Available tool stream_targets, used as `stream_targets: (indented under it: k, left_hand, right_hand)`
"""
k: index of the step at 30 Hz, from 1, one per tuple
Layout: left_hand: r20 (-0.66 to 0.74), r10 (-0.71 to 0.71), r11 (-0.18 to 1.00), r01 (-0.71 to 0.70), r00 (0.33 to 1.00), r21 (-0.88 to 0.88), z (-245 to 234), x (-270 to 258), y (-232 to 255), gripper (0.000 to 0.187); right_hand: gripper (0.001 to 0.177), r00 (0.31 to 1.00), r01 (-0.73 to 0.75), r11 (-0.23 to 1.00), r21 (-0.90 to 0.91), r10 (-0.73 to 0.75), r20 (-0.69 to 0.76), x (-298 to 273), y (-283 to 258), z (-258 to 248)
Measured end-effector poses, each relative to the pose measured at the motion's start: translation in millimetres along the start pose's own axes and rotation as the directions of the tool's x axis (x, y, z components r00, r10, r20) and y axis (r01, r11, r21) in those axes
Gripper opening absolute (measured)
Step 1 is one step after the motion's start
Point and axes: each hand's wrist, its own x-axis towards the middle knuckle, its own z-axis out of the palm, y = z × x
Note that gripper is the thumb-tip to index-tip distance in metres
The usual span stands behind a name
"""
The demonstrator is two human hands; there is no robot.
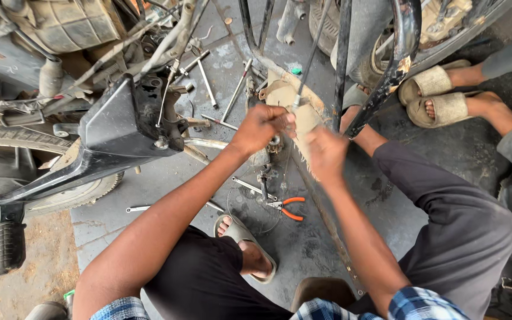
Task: The person works on the internal components of a motorcycle while sitting on the ground, handling a small mechanical part and thin wires with their hands and with assistance from another person who holds elements in place.
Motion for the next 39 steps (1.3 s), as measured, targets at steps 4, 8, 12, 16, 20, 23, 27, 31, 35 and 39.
stream_targets:
  k: [4, 8, 12, 16, 20, 23, 27, 31, 35, 39]
  left_hand:
    - [-0.103, -0.095, 0.995, 0.097, 0.99, 0.013, 2, 1, 8, 0.021]
    - [-0.034, -0.085, 0.987, 0.089, 0.996, 0.136, -7, -5, 19, 0.029]
    - [-0.034, -0.065, 0.994, 0.068, 0.997, 0.085, -2, -6, 13, 0.029]
    - [-0.011, -0.063, 0.993, 0.064, 0.998, 0.1, 1, 0, 8, 0.027]
    - [-0.029, -0.123, 0.979, 0.126, 0.992, 0.16, 2, 2, 10, 0.026]
    - [-0.016, -0.075, 0.986, 0.077, 0.997, 0.148, 5, -3, 16, 0.023]
    - [-0.018, -0.121, 0.983, 0.122, 0.992, 0.139, 4, -5, 30, 0.023]
    - [-0.01, -0.276, 0.96, 0.277, 0.961, 0.042, 5, -9, 34, 0.025]
    - [-0.013, -0.163, 0.983, 0.163, 0.987, 0.085, 4, -7, 21, 0.026]
    - [0.011, -0.009, 0.997, 0.009, 1.0, 0.071, 0, -3, 10, 0.025]
  right_hand:
    - [0.022, 0.964, -0.257, 0.962, 0.09, 0.262, -0.041, -3, -16, 20]
    - [0.03, 0.953, -0.281, 0.944, 0.171, 0.254, 0.167, -20, -29, 25]
    - [0.039, 0.972, -0.195, 0.977, 0.086, 0.18, 0.15, -14, 4, 6]
    - [0.031, 0.858, -0.475, 0.796, 0.376, 0.514, -0.005, -25, 13, 12]
    - [0.031, 0.744, -0.637, 0.6, 0.483, 0.643, 0.183, -56, -9, 49]
    - [0.031, 0.75, -0.634, 0.558, 0.536, 0.614, 0.247, -56, -25, 60]
    - [0.029, 0.727, -0.618, 0.509, 0.599, 0.66, 0.19, -45, -29, 59]
    - [0.03, 0.729, -0.58, 0.474, 0.662, 0.664, 0.163, -37, -27, 65]
    - [0.033, 0.708, -0.447, 0.253, 0.858, 0.686, 0.168, -42, -41, 82]
    - [0.032, 0.669, -0.521, 0.153, 0.84, 0.685, 0.29, -55, -45, 78]
